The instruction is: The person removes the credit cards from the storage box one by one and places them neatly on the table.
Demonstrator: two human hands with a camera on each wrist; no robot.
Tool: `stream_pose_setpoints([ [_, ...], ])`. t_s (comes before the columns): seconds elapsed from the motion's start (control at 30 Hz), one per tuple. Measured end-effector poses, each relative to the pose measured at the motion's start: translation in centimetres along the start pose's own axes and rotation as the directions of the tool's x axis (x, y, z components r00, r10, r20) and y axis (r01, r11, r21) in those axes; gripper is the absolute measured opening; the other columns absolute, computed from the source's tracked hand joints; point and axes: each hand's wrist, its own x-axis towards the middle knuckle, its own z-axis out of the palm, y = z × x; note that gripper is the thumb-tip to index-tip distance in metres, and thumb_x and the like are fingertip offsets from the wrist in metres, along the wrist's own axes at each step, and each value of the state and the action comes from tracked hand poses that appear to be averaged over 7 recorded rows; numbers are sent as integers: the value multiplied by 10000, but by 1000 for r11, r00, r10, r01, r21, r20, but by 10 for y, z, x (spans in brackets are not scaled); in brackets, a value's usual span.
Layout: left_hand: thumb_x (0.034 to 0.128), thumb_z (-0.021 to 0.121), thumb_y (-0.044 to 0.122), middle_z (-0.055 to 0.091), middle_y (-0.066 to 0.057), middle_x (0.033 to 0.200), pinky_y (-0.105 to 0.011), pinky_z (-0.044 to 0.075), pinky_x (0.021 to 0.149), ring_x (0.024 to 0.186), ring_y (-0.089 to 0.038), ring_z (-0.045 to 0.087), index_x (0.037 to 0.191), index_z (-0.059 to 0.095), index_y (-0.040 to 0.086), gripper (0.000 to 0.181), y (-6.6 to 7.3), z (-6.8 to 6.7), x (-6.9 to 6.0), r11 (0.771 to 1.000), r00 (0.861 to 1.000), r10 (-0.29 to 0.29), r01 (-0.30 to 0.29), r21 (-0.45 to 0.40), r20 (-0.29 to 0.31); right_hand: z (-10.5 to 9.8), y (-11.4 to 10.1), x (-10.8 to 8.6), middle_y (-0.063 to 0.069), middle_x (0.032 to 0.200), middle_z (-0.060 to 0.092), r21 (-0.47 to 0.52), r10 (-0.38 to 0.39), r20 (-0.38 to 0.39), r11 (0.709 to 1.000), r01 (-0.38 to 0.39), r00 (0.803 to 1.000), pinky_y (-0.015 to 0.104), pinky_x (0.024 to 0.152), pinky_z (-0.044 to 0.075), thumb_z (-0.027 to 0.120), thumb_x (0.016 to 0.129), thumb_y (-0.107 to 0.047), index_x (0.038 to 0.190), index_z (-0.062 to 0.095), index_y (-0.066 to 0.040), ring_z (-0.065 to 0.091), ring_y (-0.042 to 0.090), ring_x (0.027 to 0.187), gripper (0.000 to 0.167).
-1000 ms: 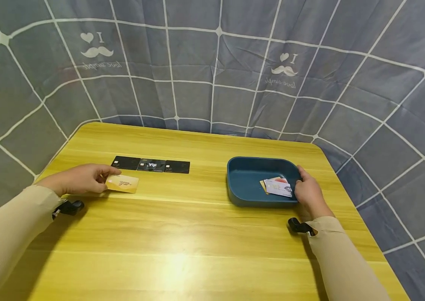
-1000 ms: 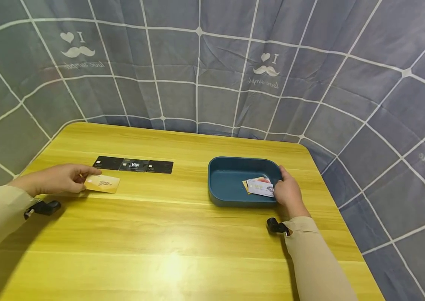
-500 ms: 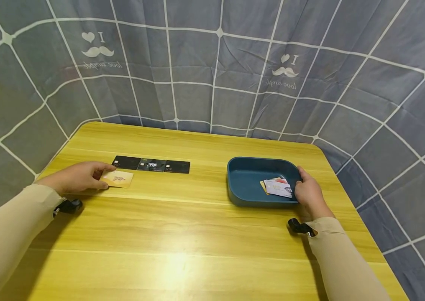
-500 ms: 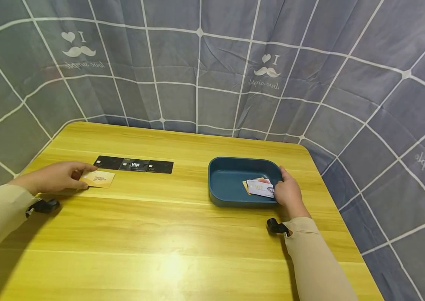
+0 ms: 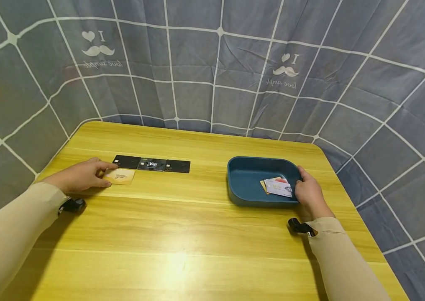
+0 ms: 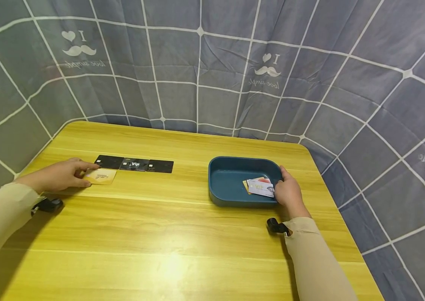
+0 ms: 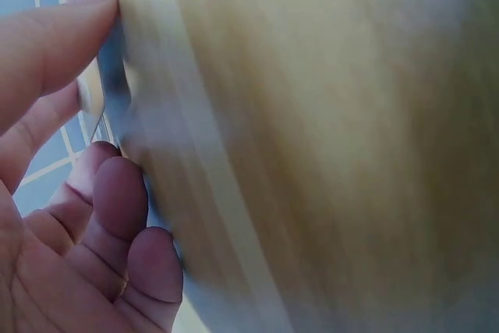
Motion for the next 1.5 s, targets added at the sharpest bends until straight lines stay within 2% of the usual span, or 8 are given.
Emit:
stream_pose_setpoints([
  [0.17,960,778,277,574,-250,1257,-518,444,944,1098,-325,553,1499,583,40,620,2,-1,1,999,1000,-14,14,-29,9,0,0,0,267,1732,134,8,3,1,1000,-3,1000,663,1272,158,280,1076,-65,1705,108,-172,127,499,1602,662],
  [0.3,965,769,252,565,-249,1257,-525,431,942,1101,-337,541,1481,601,37,584,3,0,2,999,1000,-14,15,-44,11,0,0,-1,263,1735,118,17,8,3,1000,-8,1000,666,1270,157,278,1082,-63,1705,98,-178,119,500,1602,658],
  [0.4,969,761,212,559,-282,1315,-594,434,1010,1212,-422,542,1454,622,19,540,3,0,3,998,1000,1,-1,-62,11,1,1,-1,264,1735,114,22,11,3,1000,-11,1000,668,1269,157,278,1085,-64,1705,96,-180,120,502,1602,656],
  [0.53,981,745,182,528,-324,1398,-689,373,1101,1349,-521,469,1440,628,1,507,2,0,3,996,1000,4,-3,-87,15,1,0,-1,268,1733,121,20,15,2,1000,-15,1000,669,1268,159,277,1084,-65,1705,99,-178,124,506,1599,656],
  [0.73,986,745,210,562,-308,1367,-678,399,1074,1283,-480,525,1431,642,10,498,2,-1,3,998,1000,-8,8,-64,0,0,0,0,265,1733,122,21,25,3,999,-25,1000,673,1267,158,277,1086,-74,1706,92,-189,128,505,1599,657],
  [0.87,983,748,213,601,-262,1313,-622,436,1034,1216,-419,569,1416,658,18,483,0,-1,4,999,1000,-14,14,-38,-15,0,0,-1,271,1731,123,18,22,4,1000,-22,1000,676,1265,159,276,1082,-73,1705,92,-185,129,511,1596,659],
  [1.17,984,744,214,617,-227,1257,-555,445,976,1128,-356,587,1401,663,-1,476,-3,-2,4,999,999,-32,31,-41,-21,0,-2,-3,266,1732,126,22,23,7,1000,-23,1000,668,1270,157,272,1081,-64,1706,90,-187,124,504,1600,662],
  [1.5,989,746,241,611,-278,1316,-669,414,1071,1232,-461,572,1387,679,15,463,-3,-1,4,1000,999,-23,22,-16,-35,1,-2,-3,272,1727,152,8,22,-6,1000,-22,1000,661,1274,158,278,1078,-58,1706,117,-176,140,498,1600,660],
])
